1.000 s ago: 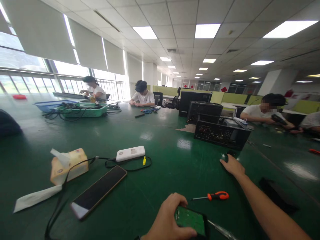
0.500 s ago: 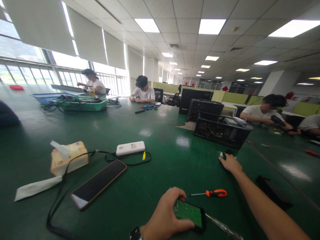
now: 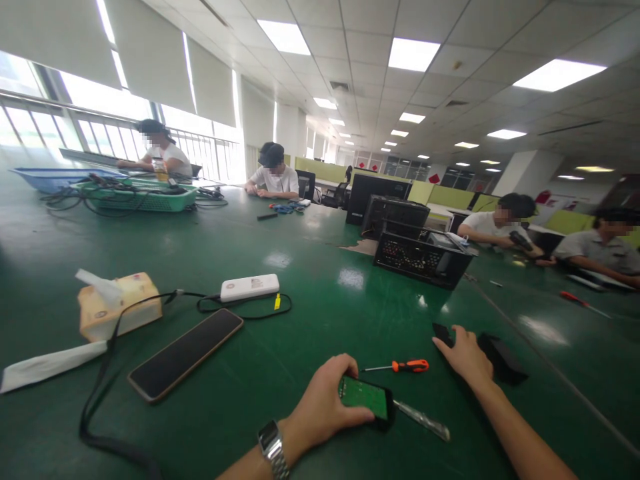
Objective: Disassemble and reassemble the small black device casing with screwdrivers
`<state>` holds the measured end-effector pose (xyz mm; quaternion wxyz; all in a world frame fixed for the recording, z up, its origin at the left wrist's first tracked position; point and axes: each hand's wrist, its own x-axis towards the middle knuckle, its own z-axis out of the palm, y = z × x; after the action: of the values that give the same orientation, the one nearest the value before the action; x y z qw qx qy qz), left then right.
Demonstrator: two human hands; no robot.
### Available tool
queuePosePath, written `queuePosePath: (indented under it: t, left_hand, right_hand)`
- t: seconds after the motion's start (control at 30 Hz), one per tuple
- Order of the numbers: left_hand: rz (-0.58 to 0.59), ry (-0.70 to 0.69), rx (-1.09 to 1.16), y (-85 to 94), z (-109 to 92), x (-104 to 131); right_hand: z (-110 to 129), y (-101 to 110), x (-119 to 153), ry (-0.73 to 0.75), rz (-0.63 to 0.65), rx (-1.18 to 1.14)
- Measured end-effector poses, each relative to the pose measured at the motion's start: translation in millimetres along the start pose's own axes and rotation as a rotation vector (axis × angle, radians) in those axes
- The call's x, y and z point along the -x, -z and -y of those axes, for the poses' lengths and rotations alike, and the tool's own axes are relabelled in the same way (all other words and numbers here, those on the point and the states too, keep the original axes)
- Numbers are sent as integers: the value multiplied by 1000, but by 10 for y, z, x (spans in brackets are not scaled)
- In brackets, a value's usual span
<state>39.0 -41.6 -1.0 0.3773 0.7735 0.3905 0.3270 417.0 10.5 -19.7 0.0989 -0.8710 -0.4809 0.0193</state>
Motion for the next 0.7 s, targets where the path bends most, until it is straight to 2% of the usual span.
queuePosePath:
  t: [0.13,0.27,0.47,0.57,0.7]
  left_hand:
    - [36,-29,18,61,-14,3]
    - [70,-45,5,102,-22,12]
    - [49,-59,-21,84,-8,10]
    - [51,-69,-27,84,-11,9]
    - [61,-86,-11,98,-13,4]
  right_hand:
    - [-71,75,-74,8,80,-61]
    - [-45,115,-67,22,175,-135]
    - [93,231,182,67,161,-332]
    - [248,425,372,175,181,-490]
    - [598,726,772,426,249,-619]
